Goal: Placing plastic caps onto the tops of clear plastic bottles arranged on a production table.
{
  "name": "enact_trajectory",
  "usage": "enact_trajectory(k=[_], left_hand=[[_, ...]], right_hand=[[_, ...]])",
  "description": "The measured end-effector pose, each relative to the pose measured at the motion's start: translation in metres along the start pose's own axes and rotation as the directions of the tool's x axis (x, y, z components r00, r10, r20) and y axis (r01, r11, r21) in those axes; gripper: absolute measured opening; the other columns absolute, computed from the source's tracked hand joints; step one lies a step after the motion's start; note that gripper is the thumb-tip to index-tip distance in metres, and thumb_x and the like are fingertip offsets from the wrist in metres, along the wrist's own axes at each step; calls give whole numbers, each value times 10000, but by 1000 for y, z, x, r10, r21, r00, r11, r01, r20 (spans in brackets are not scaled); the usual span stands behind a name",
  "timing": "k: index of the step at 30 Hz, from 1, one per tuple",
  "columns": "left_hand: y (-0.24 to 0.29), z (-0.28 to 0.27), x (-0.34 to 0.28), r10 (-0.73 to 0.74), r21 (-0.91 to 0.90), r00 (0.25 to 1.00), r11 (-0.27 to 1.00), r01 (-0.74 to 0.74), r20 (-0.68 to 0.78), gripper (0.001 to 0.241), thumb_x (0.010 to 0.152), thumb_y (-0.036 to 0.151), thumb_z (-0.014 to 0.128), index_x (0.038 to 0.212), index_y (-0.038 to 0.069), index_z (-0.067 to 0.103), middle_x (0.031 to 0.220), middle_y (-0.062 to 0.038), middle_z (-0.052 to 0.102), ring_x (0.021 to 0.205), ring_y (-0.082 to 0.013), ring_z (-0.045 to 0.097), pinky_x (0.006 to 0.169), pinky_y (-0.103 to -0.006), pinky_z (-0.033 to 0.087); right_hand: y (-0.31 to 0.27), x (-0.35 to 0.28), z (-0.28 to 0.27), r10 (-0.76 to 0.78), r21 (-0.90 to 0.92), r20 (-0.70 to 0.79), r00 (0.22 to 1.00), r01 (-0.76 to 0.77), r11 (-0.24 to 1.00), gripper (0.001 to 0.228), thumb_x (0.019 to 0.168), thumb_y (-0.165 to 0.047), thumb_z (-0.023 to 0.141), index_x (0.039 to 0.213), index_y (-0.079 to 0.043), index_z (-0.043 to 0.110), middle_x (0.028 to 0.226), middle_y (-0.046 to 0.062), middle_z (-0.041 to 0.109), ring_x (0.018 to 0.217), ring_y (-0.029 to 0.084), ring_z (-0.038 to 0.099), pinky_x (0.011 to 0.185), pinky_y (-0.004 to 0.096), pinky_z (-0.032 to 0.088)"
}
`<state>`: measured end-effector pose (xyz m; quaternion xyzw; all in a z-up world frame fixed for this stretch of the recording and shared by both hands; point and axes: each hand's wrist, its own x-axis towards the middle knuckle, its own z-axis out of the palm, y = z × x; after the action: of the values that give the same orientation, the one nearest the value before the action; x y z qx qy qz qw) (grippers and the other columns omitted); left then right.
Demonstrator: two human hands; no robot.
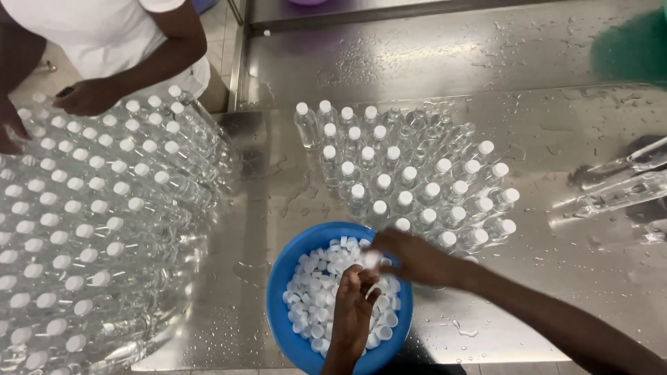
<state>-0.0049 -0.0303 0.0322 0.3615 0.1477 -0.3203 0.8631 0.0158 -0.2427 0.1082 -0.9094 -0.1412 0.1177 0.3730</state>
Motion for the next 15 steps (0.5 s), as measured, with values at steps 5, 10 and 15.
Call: enact_trajectory(k=[5, 10, 15], left_hand=[[1, -20, -1, -23, 269, 973, 959, 86, -228, 277, 1029, 315, 630, 1184, 86, 661, 1319, -173, 784, 1180, -316, 746, 965, -429, 606], [-11, -91, 2, 83, 600, 962, 794, 95, -262, 374, 954, 411, 722, 1220, 148, 733, 1444, -69, 728, 1319, -279, 722, 960, -416, 673], [-11, -176, 2, 257, 746, 905, 659, 93, -339, 511, 978, 526, 646, 1327, 160, 718, 1256, -67, 756, 1017, -235, 757, 841, -404, 626]], right_hand=[[102, 41, -85, 294, -174, -327, 898, -363, 915, 445, 1051, -286, 675, 1472, -160, 606, 1329, 166, 652, 1134, 293, 633, 888, 419, 631], [203, 64, -107, 253, -371, -426, 868, -423, 826, 466, 1050, -404, 721, 1388, -83, 719, 1306, 187, 699, 1162, 359, 642, 881, 507, 580], [132, 71, -126, 644, -112, -171, 746, -664, 739, 600, 1096, -420, 601, 1612, -121, 535, 1530, 223, 630, 1182, 440, 710, 1036, 616, 544]])
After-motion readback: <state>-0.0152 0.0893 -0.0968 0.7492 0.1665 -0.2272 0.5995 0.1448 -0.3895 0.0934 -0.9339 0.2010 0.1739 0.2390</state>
